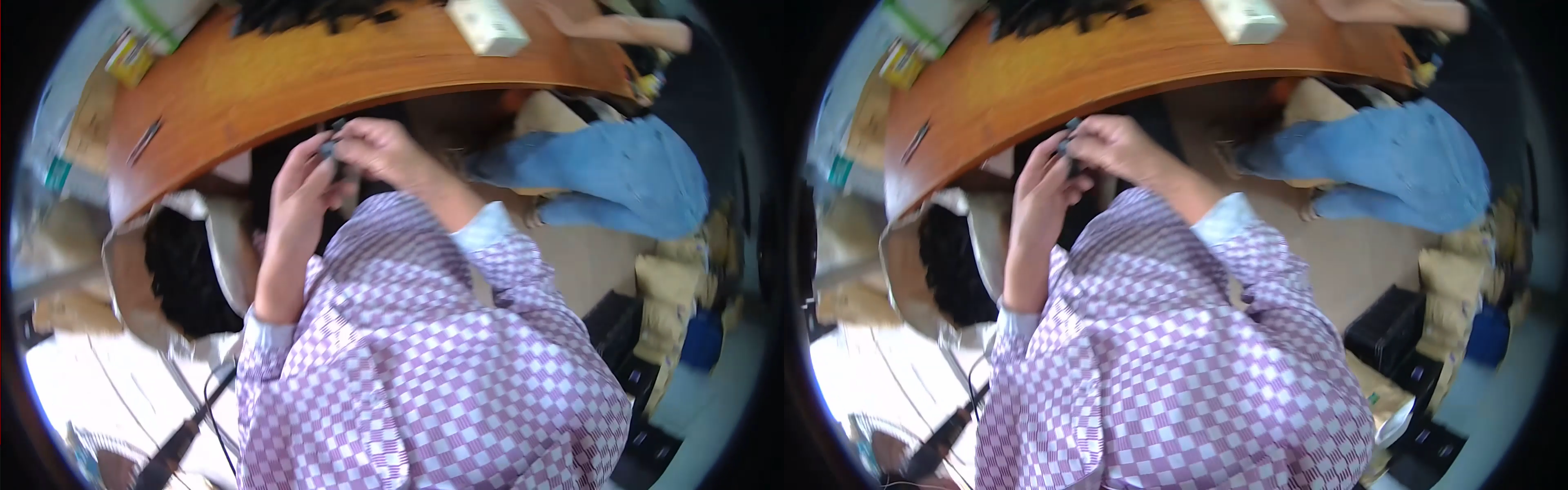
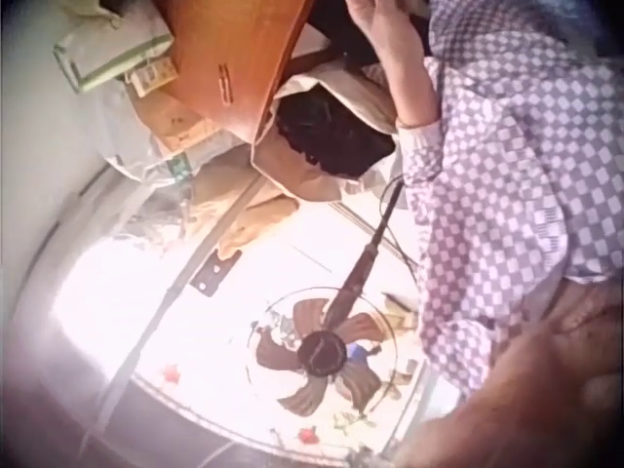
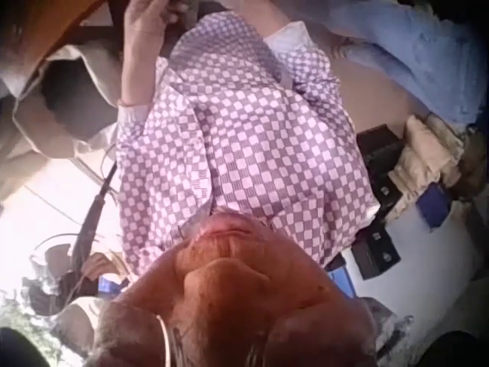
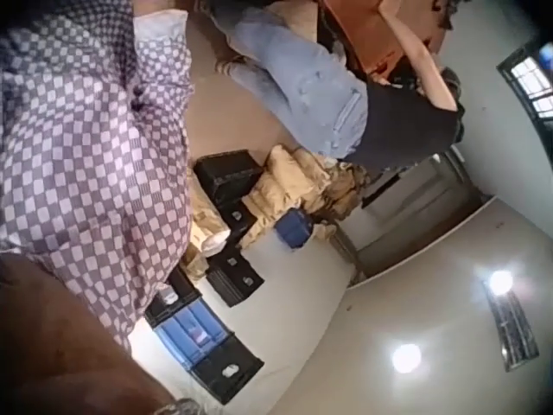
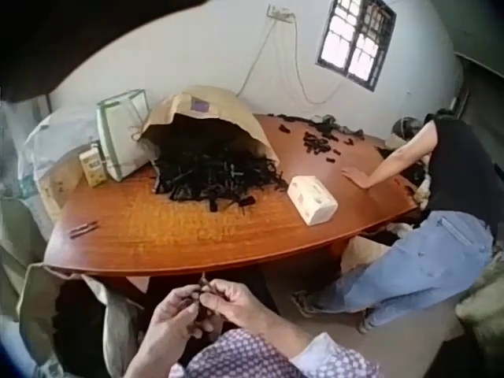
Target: Assembling small black plastic components at a mechanical workstation.
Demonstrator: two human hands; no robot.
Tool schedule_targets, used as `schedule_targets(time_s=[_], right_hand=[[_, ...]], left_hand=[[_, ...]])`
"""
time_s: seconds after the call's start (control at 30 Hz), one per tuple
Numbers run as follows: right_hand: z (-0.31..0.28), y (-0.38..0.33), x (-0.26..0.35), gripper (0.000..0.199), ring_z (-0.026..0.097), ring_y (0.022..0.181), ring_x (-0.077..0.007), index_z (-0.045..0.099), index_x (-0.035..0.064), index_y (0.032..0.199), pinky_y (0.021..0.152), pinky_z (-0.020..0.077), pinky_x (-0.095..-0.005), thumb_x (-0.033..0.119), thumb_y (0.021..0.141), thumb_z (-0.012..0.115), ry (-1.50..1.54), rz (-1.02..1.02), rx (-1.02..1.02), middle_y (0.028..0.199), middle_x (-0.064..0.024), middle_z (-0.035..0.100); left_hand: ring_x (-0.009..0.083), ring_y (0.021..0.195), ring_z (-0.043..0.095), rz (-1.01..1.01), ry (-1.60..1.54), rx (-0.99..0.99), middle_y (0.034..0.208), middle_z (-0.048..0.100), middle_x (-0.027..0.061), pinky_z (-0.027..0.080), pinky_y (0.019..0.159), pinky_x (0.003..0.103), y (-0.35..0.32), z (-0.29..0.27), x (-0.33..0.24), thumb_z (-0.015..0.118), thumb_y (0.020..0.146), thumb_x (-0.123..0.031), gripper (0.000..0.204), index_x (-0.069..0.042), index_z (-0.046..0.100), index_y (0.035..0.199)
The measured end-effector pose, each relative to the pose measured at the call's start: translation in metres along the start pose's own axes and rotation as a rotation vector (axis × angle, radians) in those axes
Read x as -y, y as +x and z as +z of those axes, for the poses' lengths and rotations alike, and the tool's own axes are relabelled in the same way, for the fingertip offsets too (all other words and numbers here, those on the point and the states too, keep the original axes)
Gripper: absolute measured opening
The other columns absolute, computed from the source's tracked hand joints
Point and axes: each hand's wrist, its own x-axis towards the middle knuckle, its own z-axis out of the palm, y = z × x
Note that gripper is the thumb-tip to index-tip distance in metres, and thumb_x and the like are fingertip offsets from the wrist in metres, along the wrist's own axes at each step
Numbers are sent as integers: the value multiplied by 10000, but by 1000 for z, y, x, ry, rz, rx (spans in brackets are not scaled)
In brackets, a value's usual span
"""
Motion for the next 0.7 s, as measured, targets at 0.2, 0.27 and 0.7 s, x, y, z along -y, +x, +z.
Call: schedule_targets(time_s=[0.2,0.27,0.7], right_hand=[[6,-1,0,195,449,591,-14,605,40,864,498,350,-182,219,931,572,-247,-24,39,680,43,537],[7,0,-2,212,431,579,-16,601,38,864,488,342,-189,231,940,559,-241,-16,54,660,49,509],[31,2,-4,224,555,699,-82,557,-2,933,616,478,-228,195,981,461,-507,-62,132,764,-24,574]], left_hand=[[108,708,619,179,442,39,890,617,87,509,604,223,-5,-6,0,568,848,27,432,-23,437,1257],[112,713,627,171,398,30,896,618,91,510,598,226,-6,-10,3,562,854,27,418,-26,436,1249],[152,773,660,234,297,10,932,594,118,548,635,240,-9,-31,1,498,897,24,301,-28,390,1173]])
